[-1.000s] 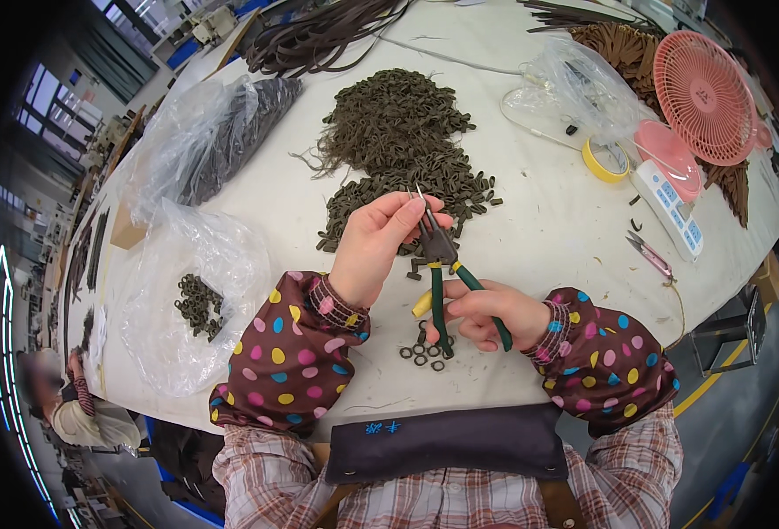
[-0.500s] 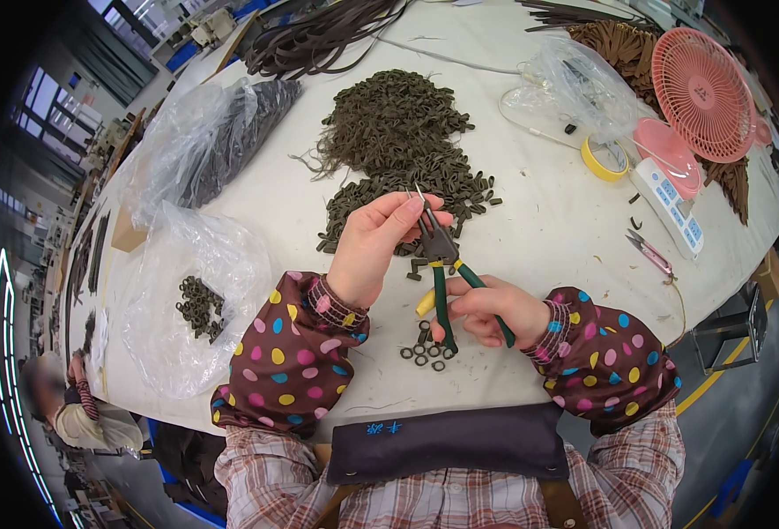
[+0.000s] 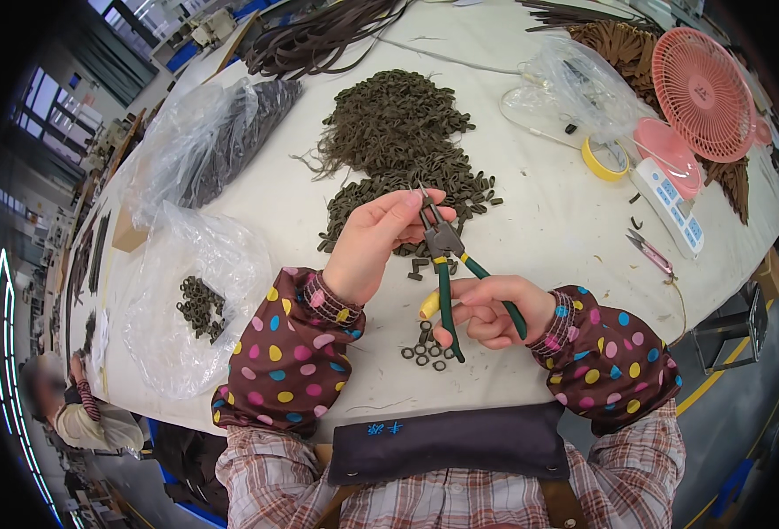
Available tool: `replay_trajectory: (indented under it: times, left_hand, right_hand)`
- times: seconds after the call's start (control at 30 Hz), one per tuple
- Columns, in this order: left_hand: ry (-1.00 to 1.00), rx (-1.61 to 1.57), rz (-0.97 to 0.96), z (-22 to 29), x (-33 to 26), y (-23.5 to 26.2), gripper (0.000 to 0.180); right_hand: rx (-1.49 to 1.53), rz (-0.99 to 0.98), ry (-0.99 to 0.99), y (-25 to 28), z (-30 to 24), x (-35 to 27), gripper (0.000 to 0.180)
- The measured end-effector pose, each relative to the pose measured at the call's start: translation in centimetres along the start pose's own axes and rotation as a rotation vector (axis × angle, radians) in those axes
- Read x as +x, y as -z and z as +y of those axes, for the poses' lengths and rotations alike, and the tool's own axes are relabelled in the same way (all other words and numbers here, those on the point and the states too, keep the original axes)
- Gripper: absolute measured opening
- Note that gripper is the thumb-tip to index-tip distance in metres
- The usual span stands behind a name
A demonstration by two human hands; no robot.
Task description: The person assembles small metal rings into a chain or mesh pattern using needle-nose pliers.
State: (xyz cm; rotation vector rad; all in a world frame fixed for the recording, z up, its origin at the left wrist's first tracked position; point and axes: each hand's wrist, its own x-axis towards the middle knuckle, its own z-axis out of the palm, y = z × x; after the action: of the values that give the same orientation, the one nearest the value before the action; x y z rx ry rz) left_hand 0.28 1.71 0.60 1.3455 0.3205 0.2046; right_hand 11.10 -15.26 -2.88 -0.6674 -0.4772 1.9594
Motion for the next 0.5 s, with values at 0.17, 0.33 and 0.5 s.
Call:
replay_trajectory:
  times: [0.17,0.33,0.5]
  left_hand:
    - [-0.026,0.08,0.065,0.0,-0.2,0.1,0.029]
    - [0.001,-0.011,0.004,0.2,-0.2,0.3,0.031]
    - [-0.001,-0.027,-0.023,0.3,-0.3,-0.2,0.03]
  right_hand:
    - [-0.166,0.138,0.014,-1.0,0.1,0.4,0.035]
    - [-0.216,0.211,0.041,-1.0,0.3,0.2,0.035]
    - [-0.101,0.096,0.008,-0.5,0.3,-0.1,0.034]
